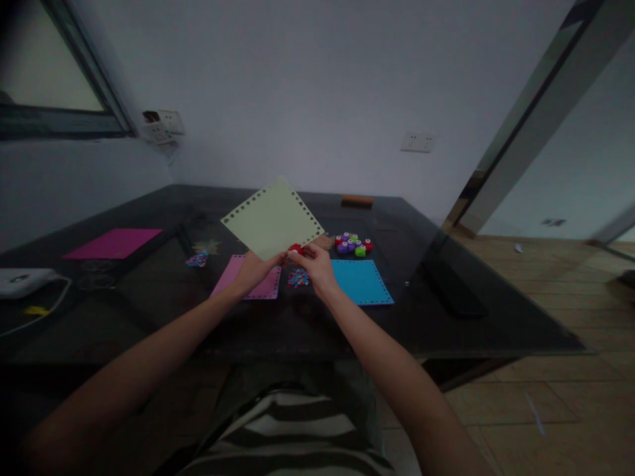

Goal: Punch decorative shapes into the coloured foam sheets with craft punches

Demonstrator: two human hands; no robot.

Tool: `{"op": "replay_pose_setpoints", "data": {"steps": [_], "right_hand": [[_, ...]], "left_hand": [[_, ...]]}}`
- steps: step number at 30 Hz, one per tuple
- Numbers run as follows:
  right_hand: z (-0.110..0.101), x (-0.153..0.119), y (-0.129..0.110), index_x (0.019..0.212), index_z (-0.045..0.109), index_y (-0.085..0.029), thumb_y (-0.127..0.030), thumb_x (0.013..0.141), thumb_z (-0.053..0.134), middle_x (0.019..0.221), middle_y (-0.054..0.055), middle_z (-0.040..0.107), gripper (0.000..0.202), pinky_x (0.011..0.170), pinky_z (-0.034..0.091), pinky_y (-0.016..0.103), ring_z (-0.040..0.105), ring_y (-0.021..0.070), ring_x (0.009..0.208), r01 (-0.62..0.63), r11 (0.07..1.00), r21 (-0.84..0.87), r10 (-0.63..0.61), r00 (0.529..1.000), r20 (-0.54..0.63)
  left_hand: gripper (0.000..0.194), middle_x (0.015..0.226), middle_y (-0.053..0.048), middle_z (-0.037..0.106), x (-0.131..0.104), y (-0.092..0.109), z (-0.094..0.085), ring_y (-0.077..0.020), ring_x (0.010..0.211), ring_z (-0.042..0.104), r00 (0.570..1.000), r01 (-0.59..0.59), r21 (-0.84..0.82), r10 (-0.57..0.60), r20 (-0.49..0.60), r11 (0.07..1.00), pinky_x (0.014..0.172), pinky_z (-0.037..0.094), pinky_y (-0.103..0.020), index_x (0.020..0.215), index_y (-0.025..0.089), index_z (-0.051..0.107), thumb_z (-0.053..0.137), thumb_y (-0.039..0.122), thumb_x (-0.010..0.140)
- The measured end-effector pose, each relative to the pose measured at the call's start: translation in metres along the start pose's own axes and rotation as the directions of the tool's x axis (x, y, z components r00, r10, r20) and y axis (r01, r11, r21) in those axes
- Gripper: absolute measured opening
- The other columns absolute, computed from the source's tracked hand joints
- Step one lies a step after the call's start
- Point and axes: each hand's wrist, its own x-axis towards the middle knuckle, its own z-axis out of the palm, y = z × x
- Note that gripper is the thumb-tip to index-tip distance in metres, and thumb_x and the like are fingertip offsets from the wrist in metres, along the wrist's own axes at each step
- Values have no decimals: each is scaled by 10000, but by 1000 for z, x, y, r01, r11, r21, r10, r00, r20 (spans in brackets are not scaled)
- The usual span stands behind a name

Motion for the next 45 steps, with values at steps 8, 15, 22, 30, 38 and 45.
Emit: {"op": "replay_pose_setpoints", "data": {"steps": [8,15,22,30,38,45], "right_hand": [[0,1,-1,757,660,-197,-340,528,812,815,19,688,310,776,499,338,630,174,777,-22,1000,15,22,1000,-9],[-1,2,1,740,655,-193,-346,527,812,803,20,689,305,778,500,331,629,170,767,-8,1000,-7,8,1000,-9],[-3,4,4,739,663,-196,-312,536,807,786,10,694,275,786,487,323,627,159,745,11,1000,-11,-12,1000,-15],[-3,3,2,758,677,-198,-296,546,797,806,13,707,263,829,472,342,633,170,777,73,996,-49,-75,996,-39],[-3,3,0,769,682,-202,-309,548,794,837,19,714,270,867,461,363,637,188,826,103,992,-69,-106,993,-43],[-1,3,0,768,680,-207,-313,569,788,831,16,707,250,849,470,347,632,174,803,114,991,-64,-115,993,-21]], "left_hand": [[296,956,-98,711,0,-2,0,-234,956,643,1000,-3,4,3,-1,1000,917,480,-416,973,149,628,628,321,732],[304,940,-104,713,0,-4,-1,-237,943,644,1000,1,4,-1,4,1000,911,479,-422,956,140,624,638,336,724],[215,802,-77,716,-1,-4,0,-215,766,663,1000,-18,21,18,9,1000,810,519,-387,840,153,628,626,344,740],[162,755,-73,711,-4,3,0,-208,756,662,999,-16,29,15,30,999,809,508,-373,776,144,634,627,302,747],[222,888,-83,724,-5,7,2,-226,956,647,999,-32,-13,33,27,999,915,473,-398,886,154,641,637,323,741],[214,852,-87,721,-2,1,1,-219,810,666,999,-21,14,20,39,1000,832,514,-383,819,149,646,631,353,756]]}}
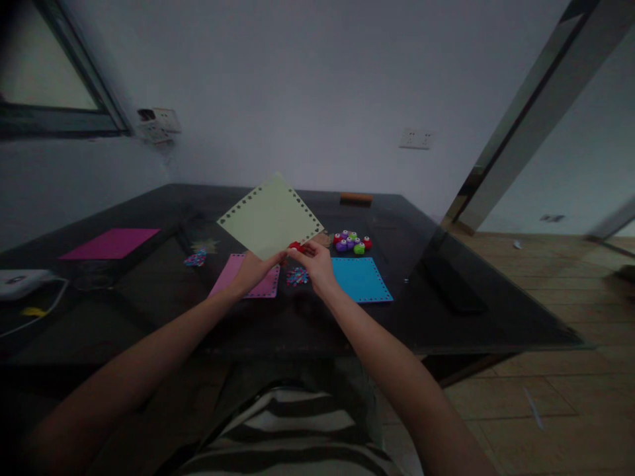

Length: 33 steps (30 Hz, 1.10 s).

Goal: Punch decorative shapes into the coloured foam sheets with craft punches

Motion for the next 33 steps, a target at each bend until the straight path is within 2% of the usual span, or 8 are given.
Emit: {"op": "replay_pose_setpoints", "data": {"steps": [8,16,26,33], "right_hand": [[1,-2,-5,774,678,-211,-328,571,789,846,16,705,258,870,469,351,633,178,825,-26,1000,1,26,999,36],[2,-2,-6,771,675,-208,-345,559,793,835,22,705,279,872,474,359,638,184,824,-50,999,-10,50,998,27],[2,-3,-6,783,670,-204,-346,562,786,853,26,705,288,884,466,355,636,186,850,-54,998,-23,54,998,14],[2,-2,-5,763,663,-203,-325,555,788,846,25,703,271,865,466,356,636,182,824,-41,999,-10,42,999,11]], "left_hand": [[201,777,-65,712,1,1,-2,-200,717,657,1000,14,-1,-14,1,1000,763,528,-355,823,148,644,618,338,763],[181,793,-70,711,0,-3,-2,-187,690,648,998,48,-35,-49,-26,998,718,531,-342,792,155,629,622,330,748],[214,780,-74,711,0,2,-2,-222,795,659,1000,12,-18,-12,-8,1000,778,523,-363,824,164,630,628,365,751],[221,773,-71,709,1,1,-2,-205,735,654,1000,1,13,-1,6,1000,789,514,-369,810,155,634,612,369,757]]}}
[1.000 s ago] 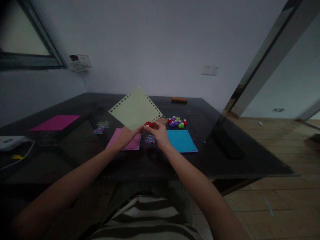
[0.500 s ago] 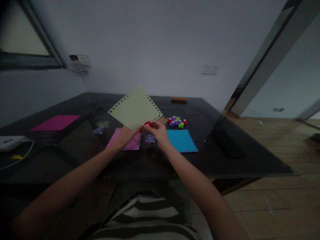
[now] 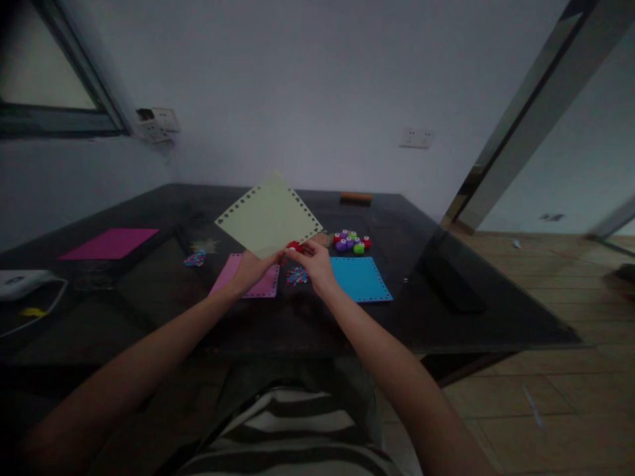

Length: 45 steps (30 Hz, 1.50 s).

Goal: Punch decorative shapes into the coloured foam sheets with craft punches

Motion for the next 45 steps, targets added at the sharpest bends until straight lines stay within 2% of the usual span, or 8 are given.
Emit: {"op": "replay_pose_setpoints", "data": {"steps": [9,17,22,30,37,45], "right_hand": [[-1,0,0,737,661,-203,-347,547,786,814,21,702,270,840,470,355,628,183,805,24,999,-25,-25,999,-30],[-1,0,-1,724,676,-207,-358,528,797,803,17,707,275,861,466,373,630,192,815,21,999,-29,-23,998,-60],[-2,1,1,748,679,-202,-354,533,794,825,20,710,287,864,467,363,630,189,824,27,999,-20,-28,998,-51],[-3,3,1,762,670,-207,-352,548,789,843,26,702,285,857,472,348,631,184,842,45,998,-39,-45,999,-6],[-3,2,-2,783,671,-222,-330,559,791,871,21,698,276,883,466,361,630,182,866,50,998,-35,-49,999,20],[-4,2,-1,788,669,-228,-329,571,787,855,15,700,267,888,465,371,632,184,861,35,999,-41,-33,999,38]], "left_hand": [[217,776,-61,720,-2,3,1,-201,725,656,1000,5,19,-5,12,1000,801,516,-371,794,165,639,619,377,754],[207,801,-59,725,-4,11,3,-213,798,664,1000,-1,-17,1,-10,1000,847,510,-378,802,179,637,642,374,732],[261,899,-78,722,-2,7,4,-219,866,657,1000,3,-9,-4,-27,1000,875,493,-390,845,170,634,648,394,714],[227,803,-57,716,1,6,1,-191,690,642,999,-6,-26,5,-33,1000,723,532,-342,798,189,619,632,401,718],[196,794,-61,711,0,6,-1,-190,704,648,999,2,-4,-3,-33,1000,756,524,-351,802,178,613,608,364,740],[183,845,-79,720,-1,5,-2,-214,849,657,999,10,41,-8,-35,999,874,481,-379,785,161,627,598,339,751]]}}
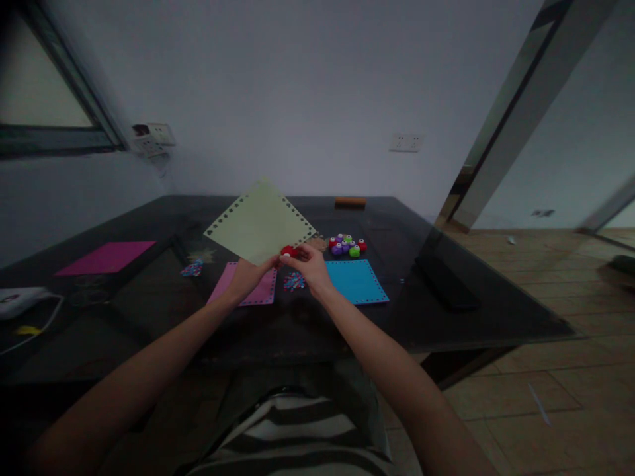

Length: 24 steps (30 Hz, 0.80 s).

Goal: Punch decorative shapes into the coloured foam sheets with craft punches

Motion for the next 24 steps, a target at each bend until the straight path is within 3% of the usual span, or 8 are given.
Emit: {"op": "replay_pose_setpoints", "data": {"steps": [4,10,13,15,18,19,20,24], "right_hand": [[0,0,-2,761,665,-219,-315,548,798,839,17,696,269,884,464,372,634,183,853,-3,1000,11,3,1000,0],[4,-1,-10,774,638,-214,-281,502,821,843,-13,669,335,847,489,330,623,155,841,76,997,17,-76,997,10],[5,-4,-15,800,632,-212,-295,495,829,841,-15,662,372,829,503,333,626,160,833,120,993,11,-121,991,54],[5,-9,-21,835,637,-214,-306,514,828,873,1,666,384,826,511,346,632,172,845,173,985,-1,-172,979,114],[6,-19,-36,966,639,-227,-310,579,807,980,34,663,429,838,514,361,629,187,907,336,940,-68,-316,926,205],[7,-23,-42,1002,635,-233,-314,624,783,986,38,665,415,846,511,361,628,184,917,396,913,-102,-366,902,227],[9,-28,-49,1021,632,-239,-321,689,738,980,37,669,359,848,510,358,630,177,916,440,889,-124,-405,884,235],[15,-48,-69,1031,630,-254,-296,797,651,984,25,683,238,820,515,322,639,154,911,566,820,-85,-527,805,272]], "left_hand": [[183,916,-70,725,-1,-1,0,-213,913,658,1000,-13,15,13,-22,1000,924,463,-380,833,179,653,597,339,767],[175,952,-11,719,-4,-7,-5,-233,1055,617,980,-162,243,186,-77,956,1015,403,-420,913,276,680,590,376,802],[190,904,-17,717,-4,-4,-10,-256,1009,633,965,-203,278,240,-108,939,983,420,-470,902,273,682,589,412,813],[212,874,-36,718,-5,3,-17,-252,928,656,947,-289,280,316,-58,915,922,464,-461,869,248,690,570,418,832],[252,872,-54,716,-10,23,-32,-201,835,664,881,-467,241,472,40,851,814,522,-376,874,217,692,519,399,874],[258,910,-71,710,-14,31,-37,-197,846,659,840,-538,218,540,57,814,789,530,-361,925,203,689,519,390,877],[288,1012,-95,691,-17,39,-41,-203,912,646,809,-587,205,567,153,783,798,529,-355,1039,193,664,549,387,861],[240,989,-71,696,-32,70,-51,-183,878,650,703,-700,250,706,82,669,750,530,-315,1059,231,665,587,307,844]]}}
